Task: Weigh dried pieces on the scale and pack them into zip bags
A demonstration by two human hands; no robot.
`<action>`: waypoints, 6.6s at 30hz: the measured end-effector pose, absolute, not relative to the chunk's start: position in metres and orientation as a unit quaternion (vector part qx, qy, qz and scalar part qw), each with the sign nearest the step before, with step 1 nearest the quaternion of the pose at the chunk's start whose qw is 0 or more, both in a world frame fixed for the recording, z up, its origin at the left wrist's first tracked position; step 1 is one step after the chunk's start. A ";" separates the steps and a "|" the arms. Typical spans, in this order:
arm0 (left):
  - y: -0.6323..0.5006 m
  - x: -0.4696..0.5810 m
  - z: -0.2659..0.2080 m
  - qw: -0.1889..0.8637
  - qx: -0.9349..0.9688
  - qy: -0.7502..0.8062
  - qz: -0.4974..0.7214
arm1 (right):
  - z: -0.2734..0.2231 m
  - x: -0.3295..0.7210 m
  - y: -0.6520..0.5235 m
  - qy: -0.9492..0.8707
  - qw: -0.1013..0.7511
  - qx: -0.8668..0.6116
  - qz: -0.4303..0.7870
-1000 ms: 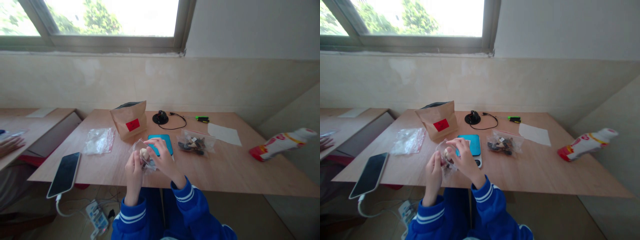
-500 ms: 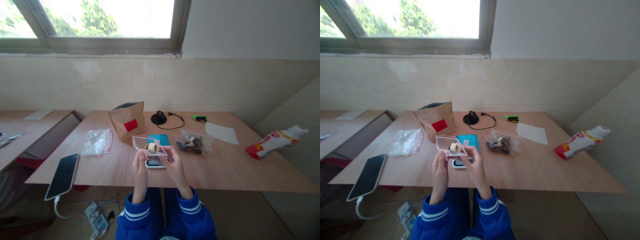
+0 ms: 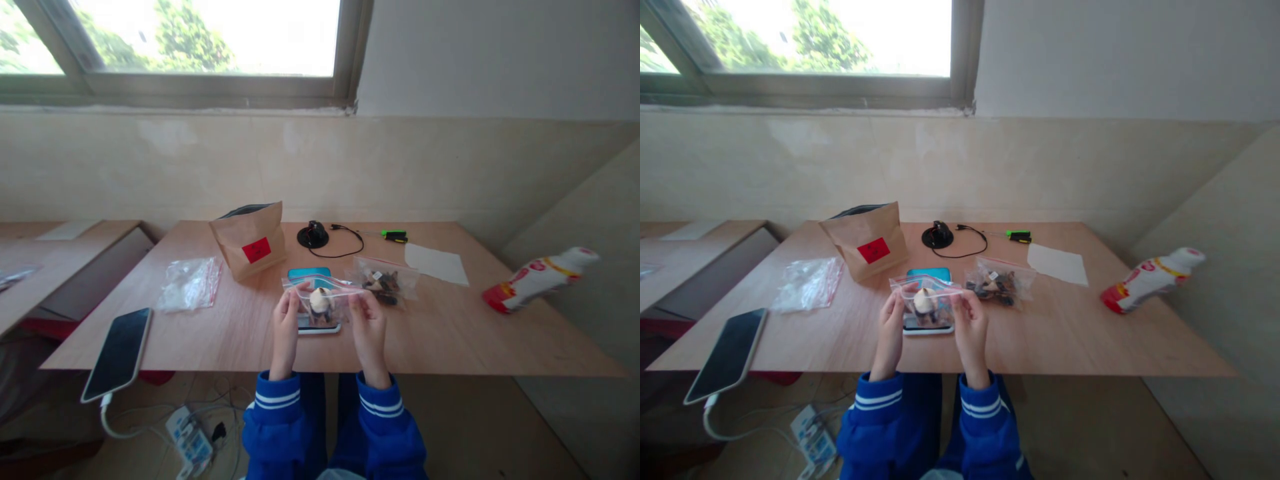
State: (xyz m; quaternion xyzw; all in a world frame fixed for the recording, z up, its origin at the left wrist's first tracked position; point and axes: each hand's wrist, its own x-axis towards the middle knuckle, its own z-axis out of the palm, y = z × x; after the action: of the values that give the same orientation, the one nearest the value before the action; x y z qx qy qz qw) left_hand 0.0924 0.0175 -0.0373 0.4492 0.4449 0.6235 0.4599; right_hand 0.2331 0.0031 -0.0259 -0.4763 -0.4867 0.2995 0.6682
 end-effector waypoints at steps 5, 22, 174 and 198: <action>0.013 0.102 -0.032 0.456 0.400 0.451 0.655 | -0.032 0.239 0.002 -0.573 0.598 -0.487 0.277; 0.016 0.096 -0.024 0.402 0.389 0.459 0.690 | -0.025 0.246 -0.005 -0.485 0.628 -0.538 0.286; 0.000 0.089 0.000 0.324 0.545 0.499 0.591 | 0.022 0.270 0.026 -0.803 0.399 -0.440 0.048; 0.011 0.085 0.016 0.262 0.662 0.455 0.536 | 0.031 0.257 0.024 -0.828 0.400 -0.392 0.030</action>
State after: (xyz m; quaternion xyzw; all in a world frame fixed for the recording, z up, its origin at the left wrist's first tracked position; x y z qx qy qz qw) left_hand 0.0847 0.0109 0.0159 0.6615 0.4545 0.5360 0.2618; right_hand 0.2574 0.0245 0.0306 -0.3920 -0.8280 0.0303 0.3997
